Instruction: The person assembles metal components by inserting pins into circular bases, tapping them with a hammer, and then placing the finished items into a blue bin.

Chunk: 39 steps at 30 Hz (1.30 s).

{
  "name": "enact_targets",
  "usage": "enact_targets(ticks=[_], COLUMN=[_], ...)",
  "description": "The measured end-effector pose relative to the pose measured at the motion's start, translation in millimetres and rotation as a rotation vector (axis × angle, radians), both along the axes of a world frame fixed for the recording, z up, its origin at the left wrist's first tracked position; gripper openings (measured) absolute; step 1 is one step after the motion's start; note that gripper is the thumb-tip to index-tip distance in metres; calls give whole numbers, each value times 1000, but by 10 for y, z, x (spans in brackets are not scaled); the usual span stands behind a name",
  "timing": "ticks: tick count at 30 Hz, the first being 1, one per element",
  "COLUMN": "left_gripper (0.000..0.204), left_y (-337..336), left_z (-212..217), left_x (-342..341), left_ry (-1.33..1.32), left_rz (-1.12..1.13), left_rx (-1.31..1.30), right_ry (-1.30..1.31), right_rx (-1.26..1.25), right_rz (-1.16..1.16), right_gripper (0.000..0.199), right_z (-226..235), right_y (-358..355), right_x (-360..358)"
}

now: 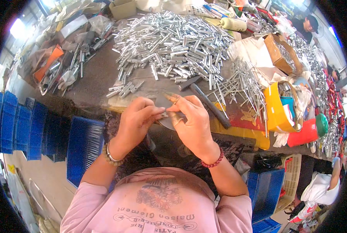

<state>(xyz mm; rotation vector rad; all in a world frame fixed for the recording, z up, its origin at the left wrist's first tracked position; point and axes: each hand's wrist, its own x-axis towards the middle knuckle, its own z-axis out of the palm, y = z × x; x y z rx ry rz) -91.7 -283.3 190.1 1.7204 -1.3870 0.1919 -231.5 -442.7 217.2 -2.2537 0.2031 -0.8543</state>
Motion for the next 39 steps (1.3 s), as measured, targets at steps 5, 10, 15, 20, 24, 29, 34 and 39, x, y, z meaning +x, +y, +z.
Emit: enact_targets(ticks=[5,10,15,20,24,29,34,39], left_gripper=[29,28,27,19,19,23,23,25], left_y=[5,5,-3,-18,-24,-9,-21,-12], left_z=[10,-17,-3,24,49,29,68,43], left_x=[-2,-8,3,-25,-35,4,-36,-55], left_ry=[-7,30,-3,27,30,0,26,51], left_rz=[-10,-13,0,12,13,4,27,33], left_rx=[-14,-28,-16,-5,10,27,45,53], right_ry=[-26,-58,-8,28,86,118,294,254], right_rx=[-54,-136,-145,-221,-260,-295,-446,-409], right_rz=[17,36,39,34,24,-25,-308,-303], right_gripper=[45,49,48,43,43,41,40,46], right_z=[-17,38,71,66,60,163,230,109], right_y=[-5,-8,-23,-8,-8,-147,-417,-527], right_x=[26,68,98,88,28,-137,-317,-342])
